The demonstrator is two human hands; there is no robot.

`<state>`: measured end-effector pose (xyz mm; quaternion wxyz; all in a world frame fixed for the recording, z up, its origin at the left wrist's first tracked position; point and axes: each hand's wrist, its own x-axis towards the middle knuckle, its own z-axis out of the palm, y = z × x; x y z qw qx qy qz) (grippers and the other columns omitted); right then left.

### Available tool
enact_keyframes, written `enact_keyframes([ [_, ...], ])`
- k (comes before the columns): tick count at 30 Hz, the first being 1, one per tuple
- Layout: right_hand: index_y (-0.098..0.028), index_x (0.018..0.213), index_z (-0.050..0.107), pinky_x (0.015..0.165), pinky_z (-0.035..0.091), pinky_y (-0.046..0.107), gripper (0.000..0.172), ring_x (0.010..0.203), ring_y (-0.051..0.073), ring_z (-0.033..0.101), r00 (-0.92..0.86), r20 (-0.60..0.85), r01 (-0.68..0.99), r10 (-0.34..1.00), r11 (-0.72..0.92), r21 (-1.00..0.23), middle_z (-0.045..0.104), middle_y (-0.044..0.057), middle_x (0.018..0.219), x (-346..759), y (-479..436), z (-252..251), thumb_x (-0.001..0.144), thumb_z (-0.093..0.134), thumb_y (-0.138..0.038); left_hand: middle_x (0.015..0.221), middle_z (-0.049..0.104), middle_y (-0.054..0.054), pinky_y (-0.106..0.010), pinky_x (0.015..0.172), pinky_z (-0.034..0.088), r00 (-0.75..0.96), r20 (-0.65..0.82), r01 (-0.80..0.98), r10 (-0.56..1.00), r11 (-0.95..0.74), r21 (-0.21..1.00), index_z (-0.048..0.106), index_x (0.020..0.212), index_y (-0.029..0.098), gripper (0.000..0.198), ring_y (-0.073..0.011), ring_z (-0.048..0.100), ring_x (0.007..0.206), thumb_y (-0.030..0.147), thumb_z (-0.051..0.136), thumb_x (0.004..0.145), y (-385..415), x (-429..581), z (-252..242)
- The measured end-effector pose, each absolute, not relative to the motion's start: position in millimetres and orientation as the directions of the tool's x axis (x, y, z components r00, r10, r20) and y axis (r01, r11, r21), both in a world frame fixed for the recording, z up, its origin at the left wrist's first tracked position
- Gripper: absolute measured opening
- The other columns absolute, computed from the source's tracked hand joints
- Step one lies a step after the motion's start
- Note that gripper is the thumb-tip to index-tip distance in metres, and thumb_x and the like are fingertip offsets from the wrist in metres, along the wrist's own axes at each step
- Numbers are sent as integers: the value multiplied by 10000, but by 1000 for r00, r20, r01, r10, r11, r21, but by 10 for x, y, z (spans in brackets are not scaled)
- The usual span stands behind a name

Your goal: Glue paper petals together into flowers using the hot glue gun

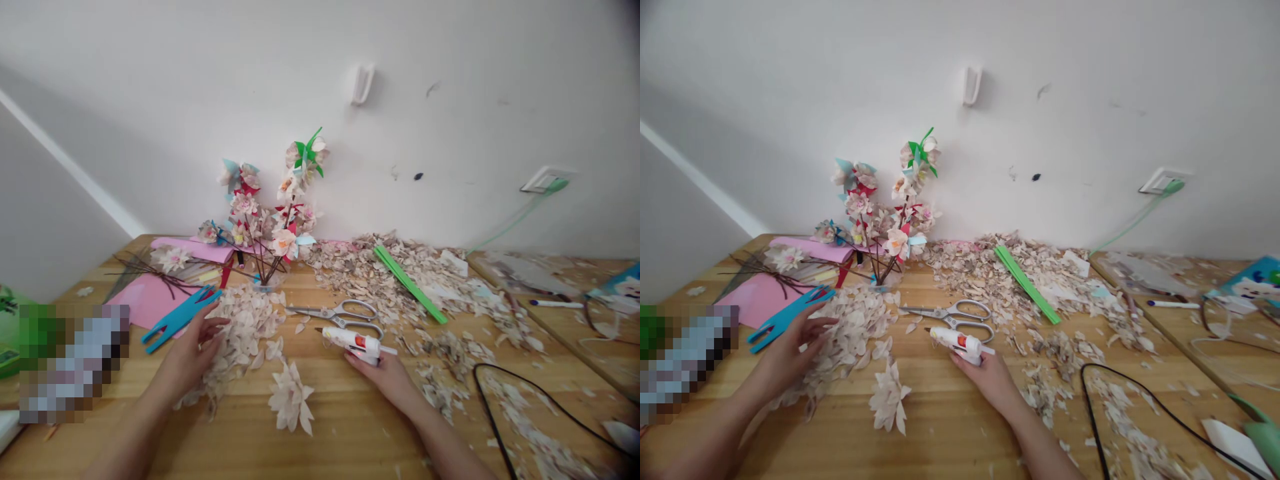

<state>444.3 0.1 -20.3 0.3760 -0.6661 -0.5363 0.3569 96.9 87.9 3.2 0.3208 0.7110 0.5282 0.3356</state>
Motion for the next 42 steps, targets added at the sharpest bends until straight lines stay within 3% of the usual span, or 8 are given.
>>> enact_keyframes([
  [4, -160, 957, 708, 849, 508, 428, 394, 921, 310, 664, 182, -86, 428, 980, -157, -890, 722, 77, 1000, 4432, -1, -186, 682, 624, -429, 1096, 620, -116, -442, 865, 478, 159, 112, 321, 981, -159, 934, 325, 1262, 234, 578, -220, 636, 921, 328, 558, 741, 898, 954, 26],
  [8, -143, 950, 706, 852, 501, 437, 398, 916, 319, 663, 192, -94, 431, 977, -170, -886, 725, 90, 988, 4428, -2, -175, 675, 632, -422, 1130, 589, -153, -456, 862, 481, 109, 74, 248, 991, -99, 964, 325, 1257, 207, 629, -247, 637, 946, 335, 590, 701, 923, 928, 29],
  [11, -143, 967, 699, 857, 497, 433, 398, 932, 319, 658, 181, -99, 429, 979, -169, -887, 719, 90, 1005, 4433, -2, -184, 689, 626, -420, 1143, 578, -162, -452, 856, 483, 75, 124, 344, 990, -142, 928, 345, 1244, 186, 590, -260, 612, 999, 370, 556, 724, 929, 902, 53],
  [15, -140, 948, 704, 862, 495, 425, 380, 941, 317, 655, 172, -104, 430, 980, -170, -887, 718, 95, 1006, 4453, -1, -228, 698, 628, -415, 1094, 614, -126, -464, 884, 452, 126, 208, 593, 970, -242, 768, 377, 1233, 191, 524, -262, 591, 1021, 362, 505, 755, 900, 871, 91],
  [20, -137, 937, 710, 848, 503, 423, 384, 917, 318, 664, 180, -109, 424, 978, -177, -888, 728, 93, 978, 4460, 3, -240, 686, 636, -420, 1047, 623, -81, -421, 903, 427, 227, 147, 757, 963, -269, 595, 370, 1245, 202, 527, -244, 583, 1023, 286, 494, 740, 887, 835, 27],
  [26, -139, 964, 706, 836, 508, 418, 413, 916, 324, 663, 182, -101, 416, 978, -169, -894, 726, 88, 985, 4439, 15, -198, 670, 645, -422, 925, 638, -56, -360, 784, 472, 193, 78, 795, 978, -202, 573, 395, 1191, 161, 518, -228, 622, 866, 333, 518, 718, 928, 849, -73],
  [33, -152, 911, 722, 838, 504, 428, 362, 909, 328, 664, 178, -87, 423, 980, -156, -893, 730, 86, 971, 4448, 9, -202, 674, 646, -416, 827, 645, 16, -283, 531, 460, 50, -5, 775, 999, -36, 631, 353, 1183, 223, 496, -144, 593, 505, 309, 506, 719, 866, 970, 78],
  [42, -161, 917, 718, 815, 515, 407, 358, 882, 315, 672, 188, -84, 428, 979, -159, -890, 735, 79, 957, 4433, 0, -194, 670, 640, -409, 814, 615, 0, -299, 655, 463, 98, 99, 798, 990, -138, 586, 406, 1149, 194, 492, -180, 624, 685, 353, 505, 695, 841, 977, 129],
])
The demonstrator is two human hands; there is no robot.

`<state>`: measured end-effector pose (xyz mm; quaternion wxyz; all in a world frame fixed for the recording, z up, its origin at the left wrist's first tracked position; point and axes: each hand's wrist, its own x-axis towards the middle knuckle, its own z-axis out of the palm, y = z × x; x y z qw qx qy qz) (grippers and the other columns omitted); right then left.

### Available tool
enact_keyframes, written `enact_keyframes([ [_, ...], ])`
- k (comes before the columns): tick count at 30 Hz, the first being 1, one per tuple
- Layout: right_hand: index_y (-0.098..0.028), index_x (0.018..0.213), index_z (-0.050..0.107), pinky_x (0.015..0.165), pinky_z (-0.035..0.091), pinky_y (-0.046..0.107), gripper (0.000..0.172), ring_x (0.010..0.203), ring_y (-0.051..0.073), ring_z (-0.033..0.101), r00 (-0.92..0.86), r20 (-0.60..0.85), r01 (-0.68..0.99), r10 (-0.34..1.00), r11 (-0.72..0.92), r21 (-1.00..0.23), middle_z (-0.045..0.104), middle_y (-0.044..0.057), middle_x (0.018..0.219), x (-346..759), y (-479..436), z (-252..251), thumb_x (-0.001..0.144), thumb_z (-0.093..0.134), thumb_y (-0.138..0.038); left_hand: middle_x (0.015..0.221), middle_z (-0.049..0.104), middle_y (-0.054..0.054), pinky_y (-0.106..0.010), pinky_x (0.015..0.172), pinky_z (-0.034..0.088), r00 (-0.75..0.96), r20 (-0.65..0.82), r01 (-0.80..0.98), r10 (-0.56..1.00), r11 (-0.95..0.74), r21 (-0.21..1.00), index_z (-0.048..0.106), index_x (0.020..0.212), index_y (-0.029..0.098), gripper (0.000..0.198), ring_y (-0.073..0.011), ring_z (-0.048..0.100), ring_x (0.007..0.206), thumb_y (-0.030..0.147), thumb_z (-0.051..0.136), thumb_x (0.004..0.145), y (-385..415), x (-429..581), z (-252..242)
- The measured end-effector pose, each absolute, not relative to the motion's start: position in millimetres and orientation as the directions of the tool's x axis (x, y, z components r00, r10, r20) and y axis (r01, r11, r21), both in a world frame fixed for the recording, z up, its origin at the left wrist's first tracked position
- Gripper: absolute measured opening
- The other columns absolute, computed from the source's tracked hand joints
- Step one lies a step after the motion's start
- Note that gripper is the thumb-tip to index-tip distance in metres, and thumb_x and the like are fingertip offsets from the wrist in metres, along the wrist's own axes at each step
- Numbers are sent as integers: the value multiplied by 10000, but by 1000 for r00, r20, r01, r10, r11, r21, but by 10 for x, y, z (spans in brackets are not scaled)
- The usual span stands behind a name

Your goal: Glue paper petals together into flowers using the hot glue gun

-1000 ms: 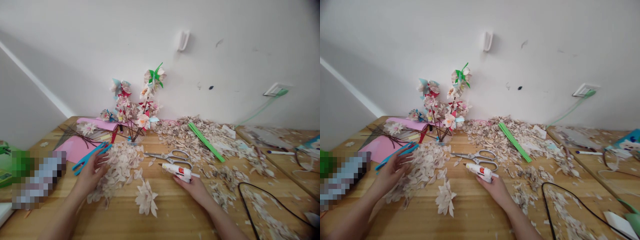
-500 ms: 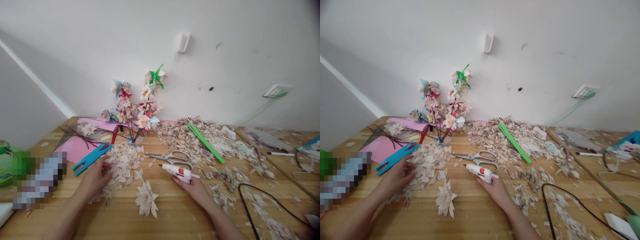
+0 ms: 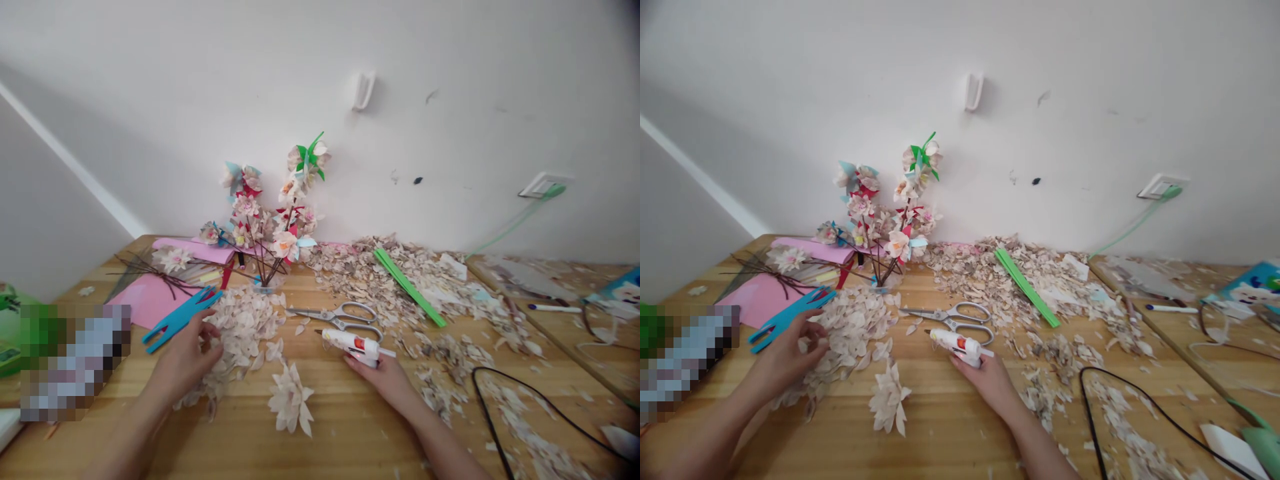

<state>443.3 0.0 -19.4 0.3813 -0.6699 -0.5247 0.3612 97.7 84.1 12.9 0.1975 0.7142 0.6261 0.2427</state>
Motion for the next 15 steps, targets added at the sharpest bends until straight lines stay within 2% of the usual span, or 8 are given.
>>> enact_keyframes([
  [3, -155, 913, 718, 811, 516, 400, 365, 882, 312, 672, 191, -90, 434, 977, -166, -885, 734, 82, 957, 4438, 3, -203, 669, 637, -414, 760, 574, 2, -308, 622, 433, 82, 67, 880, 994, -104, 463, 417, 1150, 161, 561, -207, 600, 684, 430, 530, 672, 793, 1077, 163],
  [7, -157, 923, 718, 816, 512, 404, 374, 884, 312, 670, 195, -91, 442, 977, -170, -881, 734, 78, 958, 4443, 5, -200, 667, 636, -418, 788, 593, -32, -315, 675, 402, 160, 23, 924, 987, -158, 350, 419, 1169, 120, 544, -234, 590, 770, 350, 519, 686, 737, 1213, 195],
  [11, -162, 925, 719, 822, 509, 400, 362, 889, 309, 669, 179, -90, 436, 980, -161, -885, 734, 75, 960, 4432, 1, -166, 673, 637, -409, 846, 624, -61, -313, 686, 390, 153, -18, 942, 988, -140, 305, 402, 1188, 116, 539, -245, 593, 816, 325, 503, 702, 717, 1263, 199],
  [15, -159, 914, 722, 830, 508, 409, 371, 896, 312, 667, 177, -87, 416, 980, -155, -896, 734, 79, 961, 4414, -5, -136, 663, 643, -420, 896, 643, -65, -299, 678, 396, 105, -35, 943, 994, -89, 320, 397, 1172, 138, 473, -229, 606, 829, 273, 451, 722, 720, 1243, 189],
])
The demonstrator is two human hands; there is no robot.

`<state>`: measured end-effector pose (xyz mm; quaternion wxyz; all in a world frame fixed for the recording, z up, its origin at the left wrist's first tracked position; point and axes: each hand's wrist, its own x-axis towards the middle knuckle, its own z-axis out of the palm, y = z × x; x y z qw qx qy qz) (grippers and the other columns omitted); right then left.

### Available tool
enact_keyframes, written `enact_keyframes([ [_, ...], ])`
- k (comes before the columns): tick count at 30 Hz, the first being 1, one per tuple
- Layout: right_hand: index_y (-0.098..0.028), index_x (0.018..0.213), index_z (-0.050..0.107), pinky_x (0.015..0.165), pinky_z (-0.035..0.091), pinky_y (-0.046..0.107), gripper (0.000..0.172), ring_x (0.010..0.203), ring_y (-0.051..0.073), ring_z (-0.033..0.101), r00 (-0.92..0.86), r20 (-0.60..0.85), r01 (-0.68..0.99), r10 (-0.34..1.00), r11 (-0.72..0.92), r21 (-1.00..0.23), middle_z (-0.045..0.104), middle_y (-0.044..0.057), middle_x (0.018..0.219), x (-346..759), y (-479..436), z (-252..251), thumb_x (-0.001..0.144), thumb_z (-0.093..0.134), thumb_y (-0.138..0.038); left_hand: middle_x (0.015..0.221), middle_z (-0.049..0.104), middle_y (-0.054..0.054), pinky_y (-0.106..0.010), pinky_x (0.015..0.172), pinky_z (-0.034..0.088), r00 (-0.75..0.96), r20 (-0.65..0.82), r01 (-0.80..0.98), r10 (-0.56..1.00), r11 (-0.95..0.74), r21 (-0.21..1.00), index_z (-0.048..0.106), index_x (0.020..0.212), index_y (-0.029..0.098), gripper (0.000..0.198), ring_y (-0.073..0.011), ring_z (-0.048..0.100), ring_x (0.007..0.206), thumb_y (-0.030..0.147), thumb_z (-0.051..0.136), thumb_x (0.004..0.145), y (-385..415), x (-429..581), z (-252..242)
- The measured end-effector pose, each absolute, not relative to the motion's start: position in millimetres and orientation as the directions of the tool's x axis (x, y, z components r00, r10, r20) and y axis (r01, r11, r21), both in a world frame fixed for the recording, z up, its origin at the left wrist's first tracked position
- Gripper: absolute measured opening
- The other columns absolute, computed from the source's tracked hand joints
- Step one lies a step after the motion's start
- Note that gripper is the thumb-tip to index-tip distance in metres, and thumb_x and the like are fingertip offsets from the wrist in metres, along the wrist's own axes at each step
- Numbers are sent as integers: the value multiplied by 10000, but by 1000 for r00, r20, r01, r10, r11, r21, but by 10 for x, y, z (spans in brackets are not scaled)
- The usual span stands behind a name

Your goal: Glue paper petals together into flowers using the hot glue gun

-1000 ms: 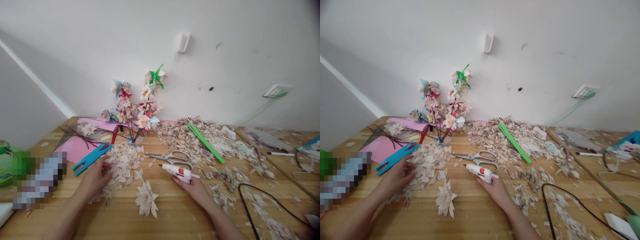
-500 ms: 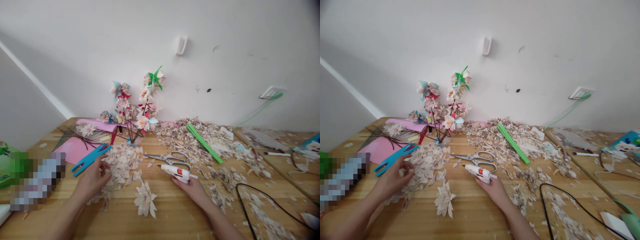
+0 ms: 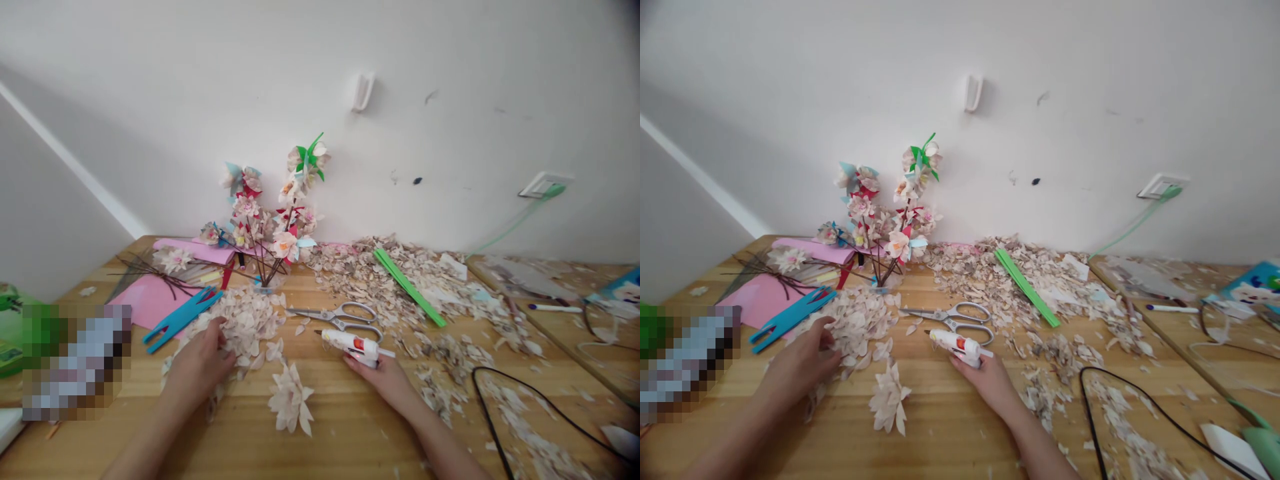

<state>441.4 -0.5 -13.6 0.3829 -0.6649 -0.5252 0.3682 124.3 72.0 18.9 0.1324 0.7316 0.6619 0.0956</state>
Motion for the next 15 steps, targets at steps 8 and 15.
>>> enact_keyframes([
  [8, -153, 898, 722, 824, 514, 415, 382, 886, 313, 672, 195, -95, 401, 976, -168, -901, 737, 89, 945, 4409, -7, -142, 644, 658, -431, 879, 675, -26, -276, 642, 416, 49, -53, 905, 997, -22, 425, 378, 1145, 198, 423, -204, 634, 773, 246, 418, 727, 784, 1125, 146],
  [15, -139, 910, 714, 819, 515, 422, 394, 892, 320, 670, 186, -100, 396, 977, -168, -903, 734, 99, 951, 4404, -7, -129, 650, 651, -428, 947, 675, -35, -288, 629, 410, 44, -51, 924, 998, -21, 381, 399, 1167, 222, 474, -231, 638, 833, 301, 451, 703, 761, 1129, 200],
])
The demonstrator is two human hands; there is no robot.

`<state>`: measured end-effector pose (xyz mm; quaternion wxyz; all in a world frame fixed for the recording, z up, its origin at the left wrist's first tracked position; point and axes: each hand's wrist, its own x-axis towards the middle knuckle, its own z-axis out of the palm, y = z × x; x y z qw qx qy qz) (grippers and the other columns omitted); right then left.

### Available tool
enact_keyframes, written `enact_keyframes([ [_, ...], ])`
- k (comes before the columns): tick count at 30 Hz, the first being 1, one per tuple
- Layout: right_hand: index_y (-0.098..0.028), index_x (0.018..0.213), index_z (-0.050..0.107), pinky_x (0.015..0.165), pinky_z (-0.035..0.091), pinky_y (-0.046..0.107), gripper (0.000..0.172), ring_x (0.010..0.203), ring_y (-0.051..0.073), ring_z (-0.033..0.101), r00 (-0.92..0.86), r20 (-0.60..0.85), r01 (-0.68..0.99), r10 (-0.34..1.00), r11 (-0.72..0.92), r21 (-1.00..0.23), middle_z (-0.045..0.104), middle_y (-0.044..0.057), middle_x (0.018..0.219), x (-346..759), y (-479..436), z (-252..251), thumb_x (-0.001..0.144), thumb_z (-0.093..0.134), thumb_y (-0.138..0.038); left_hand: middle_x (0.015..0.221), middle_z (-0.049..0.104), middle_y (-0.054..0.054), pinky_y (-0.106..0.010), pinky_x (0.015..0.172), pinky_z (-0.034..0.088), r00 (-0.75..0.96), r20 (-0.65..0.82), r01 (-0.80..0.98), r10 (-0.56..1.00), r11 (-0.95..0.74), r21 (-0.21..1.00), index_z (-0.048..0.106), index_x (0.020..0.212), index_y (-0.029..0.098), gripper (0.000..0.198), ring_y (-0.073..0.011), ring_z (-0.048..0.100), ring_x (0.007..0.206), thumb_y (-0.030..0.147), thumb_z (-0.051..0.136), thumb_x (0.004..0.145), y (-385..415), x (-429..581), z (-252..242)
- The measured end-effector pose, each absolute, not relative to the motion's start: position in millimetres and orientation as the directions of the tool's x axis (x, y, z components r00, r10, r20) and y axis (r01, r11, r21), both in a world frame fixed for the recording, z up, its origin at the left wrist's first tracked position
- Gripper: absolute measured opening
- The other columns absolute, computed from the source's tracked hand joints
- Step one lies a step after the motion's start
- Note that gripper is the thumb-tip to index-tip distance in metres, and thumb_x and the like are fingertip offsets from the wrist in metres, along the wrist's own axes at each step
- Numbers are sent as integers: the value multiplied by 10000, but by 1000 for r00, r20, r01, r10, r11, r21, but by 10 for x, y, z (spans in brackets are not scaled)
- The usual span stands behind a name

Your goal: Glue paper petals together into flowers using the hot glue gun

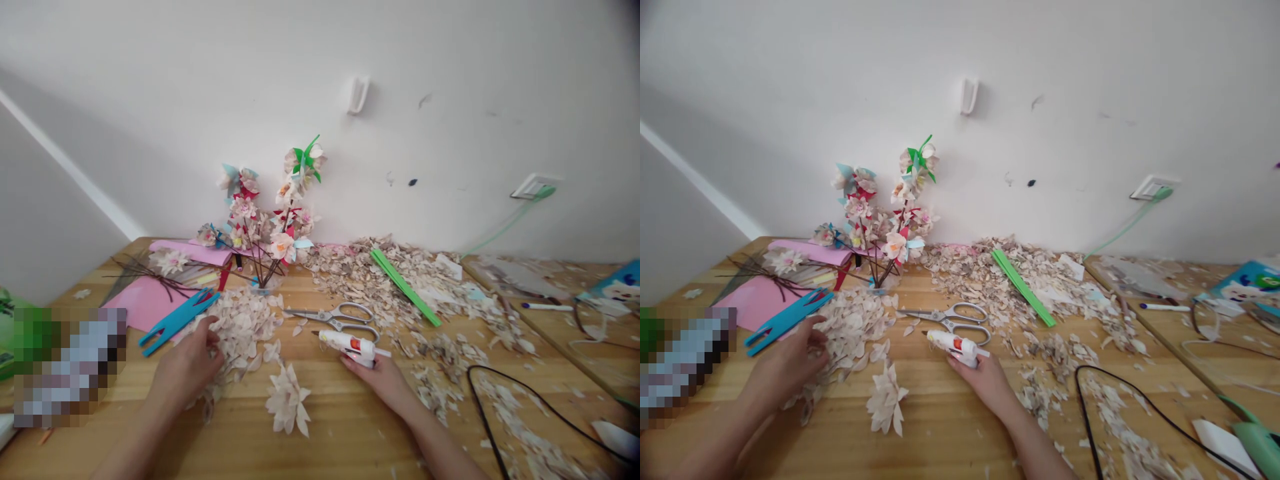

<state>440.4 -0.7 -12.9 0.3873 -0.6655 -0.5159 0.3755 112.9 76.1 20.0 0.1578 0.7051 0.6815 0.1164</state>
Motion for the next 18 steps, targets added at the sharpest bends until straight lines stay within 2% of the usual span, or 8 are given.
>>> enact_keyframes([
  [3, -140, 910, 713, 817, 516, 422, 391, 898, 320, 667, 188, -101, 400, 977, -170, -901, 733, 98, 957, 4409, -8, -140, 657, 651, -431, 975, 664, -41, -300, 632, 392, 65, -65, 951, 996, -42, 305, 399, 1185, 234, 499, -253, 624, 869, 352, 465, 705, 726, 1178, 208],
  [6, -139, 918, 712, 825, 511, 426, 396, 902, 320, 665, 183, -99, 405, 978, -166, -899, 731, 101, 964, 4418, -7, -162, 661, 648, -434, 963, 663, -45, -293, 617, 378, 83, -52, 965, 995, -68, 252, 396, 1190, 224, 466, -246, 620, 876, 326, 433, 737, 709, 1208, 195],
  [10, -126, 930, 708, 825, 510, 429, 412, 896, 323, 666, 179, -99, 413, 979, -166, -896, 728, 113, 967, 4422, -6, -171, 659, 645, -431, 927, 681, -32, -276, 551, 350, 49, -54, 967, 997, -34, 252, 398, 1186, 232, 419, -224, 637, 796, 277, 401, 769, 706, 1208, 218],
  [15, -126, 919, 712, 818, 513, 419, 411, 886, 317, 669, 182, -98, 425, 978, -168, -889, 732, 106, 952, 4409, -10, -139, 661, 635, -437, 905, 695, -30, -288, 552, 374, 2, 11, 943, 1000, -5, 334, 440, 1137, 219, 376, -239, 654, 775, 294, 435, 769, 724, 1179, 234],
  [17, -129, 915, 715, 812, 515, 417, 406, 882, 317, 669, 181, -94, 432, 979, -164, -887, 735, 100, 944, 4404, -10, -125, 664, 633, -438, 865, 692, -21, -287, 567, 418, -45, 63, 899, 997, 12, 439, 458, 1093, 221, 358, -227, 661, 770, 317, 477, 748, 753, 1164, 184],
  [18, -134, 916, 716, 812, 515, 414, 403, 883, 316, 669, 180, -91, 434, 979, -162, -886, 735, 95, 947, 4402, -9, -120, 665, 632, -437, 813, 685, -10, -283, 570, 443, -76, 96, 845, 992, 13, 535, 472, 1052, 221, 345, -215, 666, 743, 330, 510, 727, 770, 1157, 152],
])
